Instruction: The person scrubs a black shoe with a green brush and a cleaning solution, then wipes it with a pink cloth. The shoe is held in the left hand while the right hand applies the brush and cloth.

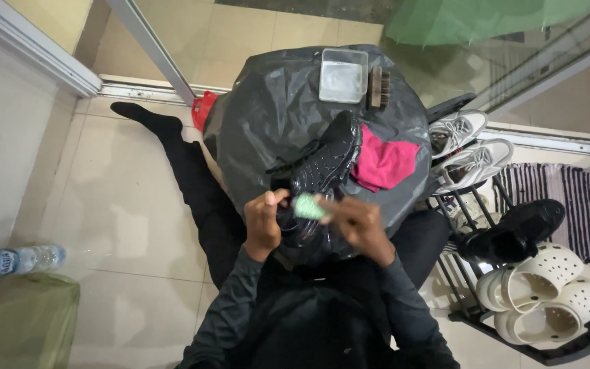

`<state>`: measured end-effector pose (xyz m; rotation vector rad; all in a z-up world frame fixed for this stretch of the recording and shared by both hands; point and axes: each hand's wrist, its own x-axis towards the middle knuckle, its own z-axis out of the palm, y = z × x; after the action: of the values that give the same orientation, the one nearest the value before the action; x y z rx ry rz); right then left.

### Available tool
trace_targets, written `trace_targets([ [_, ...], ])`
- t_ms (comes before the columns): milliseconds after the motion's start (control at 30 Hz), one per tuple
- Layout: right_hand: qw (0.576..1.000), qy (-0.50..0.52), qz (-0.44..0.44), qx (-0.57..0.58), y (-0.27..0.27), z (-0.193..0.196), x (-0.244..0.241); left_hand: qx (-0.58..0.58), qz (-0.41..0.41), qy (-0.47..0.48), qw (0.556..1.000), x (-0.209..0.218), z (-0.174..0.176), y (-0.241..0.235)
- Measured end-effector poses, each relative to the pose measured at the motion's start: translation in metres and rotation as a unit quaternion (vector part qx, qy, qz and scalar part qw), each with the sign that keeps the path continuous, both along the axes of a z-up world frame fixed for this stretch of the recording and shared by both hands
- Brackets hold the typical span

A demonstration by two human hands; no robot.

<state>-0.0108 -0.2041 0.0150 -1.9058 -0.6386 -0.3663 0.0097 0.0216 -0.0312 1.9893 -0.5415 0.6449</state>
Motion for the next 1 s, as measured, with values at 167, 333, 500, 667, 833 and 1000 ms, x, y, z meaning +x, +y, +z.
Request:
trace_targets([
  [167, 1.0, -0.009, 0.002, -0.013, 0.001, 0.028, 0.004, 0.032, 0.004, -0.095, 0.995, 0.002, -0.005, -0.001],
  [333, 0.996, -0.043, -0.049, -0.055, -0.012, 0.001, 0.022, 0.032, -0.002, -0.105, 0.994, 0.004, -0.01, -0.001],
  [500, 1.0, -0.003, 0.023, -0.021, -0.002, 0.03, 0.018, 0.032, 0.008, -0.116, 0.993, 0.004, -0.007, -0.001],
  [667, 0.999, -0.018, -0.029, -0.035, -0.01, 0.018, 0.03, 0.029, 0.027, -0.026, 0.999, 0.001, -0.006, -0.004],
  [833, 0.999, 0.003, -0.008, -0.044, -0.014, 0.02, 0.039, 0.046, 0.031, -0.016, 0.998, 0.001, -0.004, -0.006],
  [1000, 0.997, 0.024, 0.067, -0.041, -0.014, 0.039, 0.039, 0.021, 0.042, 0.068, 0.997, -0.004, 0.001, -0.006],
])
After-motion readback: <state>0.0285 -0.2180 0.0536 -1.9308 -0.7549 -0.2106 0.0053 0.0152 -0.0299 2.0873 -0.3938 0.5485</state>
